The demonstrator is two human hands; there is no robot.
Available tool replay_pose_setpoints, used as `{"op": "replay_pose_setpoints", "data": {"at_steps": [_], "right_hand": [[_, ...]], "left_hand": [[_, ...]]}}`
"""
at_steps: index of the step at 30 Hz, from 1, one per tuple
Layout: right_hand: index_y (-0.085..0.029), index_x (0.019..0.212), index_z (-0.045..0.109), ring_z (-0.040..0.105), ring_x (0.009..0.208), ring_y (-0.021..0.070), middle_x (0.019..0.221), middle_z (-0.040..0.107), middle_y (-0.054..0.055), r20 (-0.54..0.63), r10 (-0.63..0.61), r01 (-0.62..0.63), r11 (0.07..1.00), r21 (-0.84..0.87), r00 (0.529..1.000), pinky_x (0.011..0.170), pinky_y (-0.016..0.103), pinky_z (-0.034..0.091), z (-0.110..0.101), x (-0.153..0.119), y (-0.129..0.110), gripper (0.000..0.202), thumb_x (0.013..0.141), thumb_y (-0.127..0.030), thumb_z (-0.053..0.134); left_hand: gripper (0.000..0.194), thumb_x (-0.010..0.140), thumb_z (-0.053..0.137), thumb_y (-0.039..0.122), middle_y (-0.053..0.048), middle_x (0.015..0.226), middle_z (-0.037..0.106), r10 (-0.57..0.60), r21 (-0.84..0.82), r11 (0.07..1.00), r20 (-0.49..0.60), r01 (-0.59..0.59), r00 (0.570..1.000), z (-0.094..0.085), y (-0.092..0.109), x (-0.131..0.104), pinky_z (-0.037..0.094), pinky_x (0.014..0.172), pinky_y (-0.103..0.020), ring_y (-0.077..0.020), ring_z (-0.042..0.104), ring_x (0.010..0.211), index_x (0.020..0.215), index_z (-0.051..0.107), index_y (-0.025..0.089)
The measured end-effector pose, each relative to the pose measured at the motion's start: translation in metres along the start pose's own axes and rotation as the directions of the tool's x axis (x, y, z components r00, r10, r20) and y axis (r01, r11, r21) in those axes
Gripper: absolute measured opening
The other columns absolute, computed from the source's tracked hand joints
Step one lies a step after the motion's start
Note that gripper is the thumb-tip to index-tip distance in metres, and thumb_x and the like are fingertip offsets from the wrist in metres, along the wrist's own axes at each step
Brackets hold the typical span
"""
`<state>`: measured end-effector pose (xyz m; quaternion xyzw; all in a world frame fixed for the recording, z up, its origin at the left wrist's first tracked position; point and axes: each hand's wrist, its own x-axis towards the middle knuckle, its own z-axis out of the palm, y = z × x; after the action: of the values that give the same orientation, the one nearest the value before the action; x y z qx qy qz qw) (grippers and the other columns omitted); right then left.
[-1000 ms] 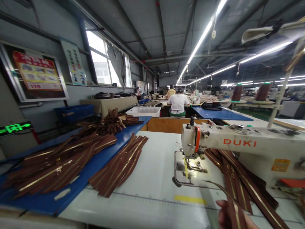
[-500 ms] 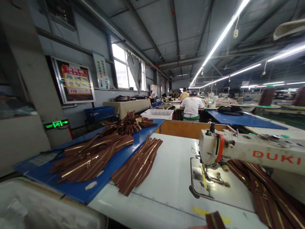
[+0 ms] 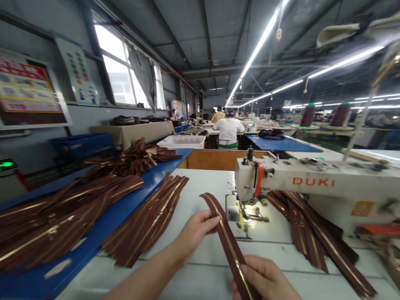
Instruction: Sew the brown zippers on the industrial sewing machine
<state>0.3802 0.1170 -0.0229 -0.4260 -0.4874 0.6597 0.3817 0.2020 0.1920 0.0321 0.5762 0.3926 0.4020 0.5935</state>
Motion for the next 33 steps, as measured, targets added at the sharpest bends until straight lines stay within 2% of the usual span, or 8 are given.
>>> {"op": "replay_pose_setpoints", "data": {"at_steps": [4,8,11,15,19,23,25,33], "right_hand": [[-0.017,0.052,0.045,0.039,0.053,0.0096,0.051,0.039,-0.004,-0.071,-0.199,0.153,0.898,-0.413,0.977,0.052,0.022,0.029,-0.022,0.023,-0.01,0.032,0.077,-0.035,0.054],[-0.017,0.055,0.055,0.045,0.059,0.0112,0.058,0.051,-0.003,-0.199,-0.312,0.075,0.686,-0.724,0.929,0.057,0.023,0.03,-0.044,0.042,-0.018,0.017,0.071,-0.018,0.059],[-0.018,0.058,0.059,0.048,0.063,0.012,0.063,0.057,-0.002,-0.227,-0.336,0.018,0.595,-0.804,0.914,0.059,0.023,0.029,-0.052,0.052,-0.019,0.012,0.069,-0.019,0.065],[-0.019,0.061,0.059,0.049,0.064,0.0124,0.065,0.059,-0.002,-0.193,-0.357,0.027,0.528,-0.849,0.914,0.059,0.023,0.029,-0.053,0.055,-0.019,0.012,0.071,-0.022,0.065],[-0.019,0.063,0.059,0.051,0.067,0.0133,0.067,0.061,-0.001,-0.166,-0.367,0.043,0.5,-0.865,0.915,0.06,0.023,0.03,-0.053,0.053,-0.02,0.011,0.072,-0.022,0.065],[-0.018,0.064,0.057,0.052,0.069,0.0139,0.069,0.06,0.0,-0.119,-0.395,0.078,0.449,-0.89,0.911,0.062,0.024,0.032,-0.057,0.053,-0.019,0.012,0.075,-0.02,0.063],[-0.018,0.068,0.058,0.053,0.072,0.0147,0.072,0.061,0.0,-0.103,-0.422,0.097,0.426,-0.9,0.901,0.065,0.024,0.035,-0.06,0.055,-0.019,0.01,0.078,-0.018,0.059],[-0.017,0.091,0.064,0.057,0.087,0.0185,0.09,0.063,0.007,-0.044,-0.467,0.131,0.336,-0.932,0.883,0.078,0.028,0.042,-0.07,0.06,-0.023,0.015,0.085,-0.016,0.051]], "left_hand": [[0.033,0.069,0.067,0.039,-0.008,0.085,0.073,-0.01,0.101,0.995,0.025,0.007,1.0,-0.004,-0.014,0.055,0.05,0.082,-0.036,-0.0243,0.066,0.085,0.088,0.069,0.012],[0.024,0.067,0.062,0.033,-0.008,0.082,0.072,0.077,0.3,0.952,-0.02,-0.067,0.997,-0.002,-0.03,0.105,0.051,0.079,-0.039,-0.0262,0.067,0.082,0.081,0.066,0.014],[0.026,0.068,0.058,0.027,-0.01,0.097,0.069,0.215,0.496,0.857,-0.1,-0.138,0.972,0.0,-0.037,0.121,0.043,0.094,-0.048,-0.0312,0.06,0.101,0.09,0.064,0.016],[0.033,0.074,0.052,0.023,-0.011,0.122,0.058,0.381,0.698,0.674,-0.049,-0.241,0.923,0.008,-0.045,0.103,0.024,0.109,-0.053,-0.0309,0.042,0.124,0.105,0.06,0.017],[0.033,0.08,0.05,0.023,-0.011,0.121,0.061,0.357,0.769,0.528,0.183,-0.36,0.916,0.02,-0.057,0.068,0.037,0.104,-0.047,-0.027,0.052,0.116,0.11,0.061,0.019],[0.04,0.088,0.042,0.023,-0.016,0.132,0.054,0.295,0.877,0.19,0.378,-0.442,0.877,0.024,-0.063,0.059,0.041,0.101,-0.047,-0.0277,0.049,0.122,0.125,0.051,0.012],[0.039,0.09,0.04,0.023,-0.017,0.131,0.054,0.292,0.887,0.078,0.415,-0.454,0.862,0.024,-0.063,0.065,0.043,0.1,-0.046,-0.0271,0.05,0.121,0.126,0.05,0.011],[0.035,0.092,0.037,0.023,-0.016,0.125,0.058,0.35,0.876,0.064,0.428,-0.477,0.833,0.025,-0.065,0.081,0.044,0.099,-0.045,-0.0261,0.052,0.118,0.121,0.052,0.01]]}}
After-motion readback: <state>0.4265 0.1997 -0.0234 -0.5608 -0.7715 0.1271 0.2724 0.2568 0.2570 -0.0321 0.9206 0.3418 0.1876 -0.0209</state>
